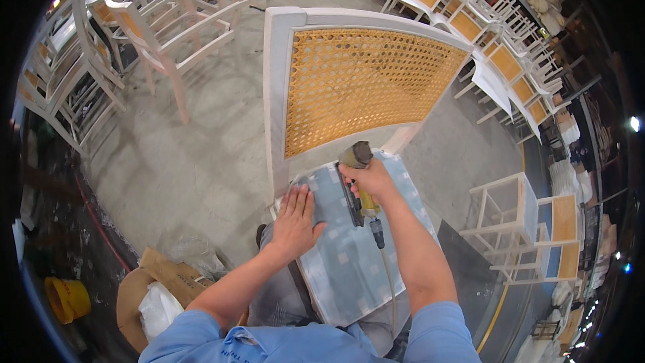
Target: The person attaches green webbing to a chair seat frame using a staple gun, then covers the seat with a white fabric sheet and staples it in place. The person flips the chair, repositions it, and continues stapling green webbing to the underside of the seat frame.
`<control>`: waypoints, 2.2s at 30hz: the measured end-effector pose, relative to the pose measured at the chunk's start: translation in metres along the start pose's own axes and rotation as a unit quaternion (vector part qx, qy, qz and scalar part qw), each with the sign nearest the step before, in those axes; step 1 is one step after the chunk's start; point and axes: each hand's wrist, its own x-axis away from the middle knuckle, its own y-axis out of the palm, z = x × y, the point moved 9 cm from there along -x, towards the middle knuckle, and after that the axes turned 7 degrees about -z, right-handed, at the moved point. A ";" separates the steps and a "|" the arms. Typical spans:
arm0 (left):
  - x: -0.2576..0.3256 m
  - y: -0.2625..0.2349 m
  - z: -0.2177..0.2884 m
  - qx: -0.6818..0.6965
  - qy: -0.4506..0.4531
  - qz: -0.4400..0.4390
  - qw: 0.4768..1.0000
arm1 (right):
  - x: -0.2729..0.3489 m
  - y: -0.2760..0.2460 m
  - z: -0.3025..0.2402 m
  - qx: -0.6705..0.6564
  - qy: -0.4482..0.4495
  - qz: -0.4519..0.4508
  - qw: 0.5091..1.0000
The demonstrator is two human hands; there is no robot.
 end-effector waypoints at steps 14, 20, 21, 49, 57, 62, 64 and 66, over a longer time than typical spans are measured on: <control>-0.003 -0.002 0.002 0.006 0.004 0.000 1.000 | -0.012 -0.044 0.004 -0.027 0.008 0.012 1.000; -0.004 0.000 0.006 0.011 0.011 0.005 1.000 | 0.000 -0.049 0.007 -0.006 0.008 0.020 1.000; -0.004 0.001 0.007 0.012 0.014 0.006 1.000 | 0.014 -0.060 0.008 -0.029 -0.004 0.051 0.998; 0.147 0.059 0.139 -0.053 0.240 -0.160 0.956 | 0.679 -0.073 0.552 -0.367 0.185 0.535 0.738; 0.177 0.007 0.137 0.000 0.218 -0.146 0.965 | 0.596 -0.042 0.651 -0.539 0.158 0.427 0.708; 0.077 -0.159 0.063 -0.039 0.187 0.121 0.974 | 0.686 -0.108 0.623 0.081 0.423 0.548 0.717; 0.042 -0.265 0.090 -0.155 0.232 0.236 0.931 | 0.650 -0.100 0.577 0.171 0.399 0.523 0.733; -0.006 -0.347 0.110 -0.168 0.258 0.333 0.891 | 0.656 -0.120 0.526 0.136 0.207 0.634 0.733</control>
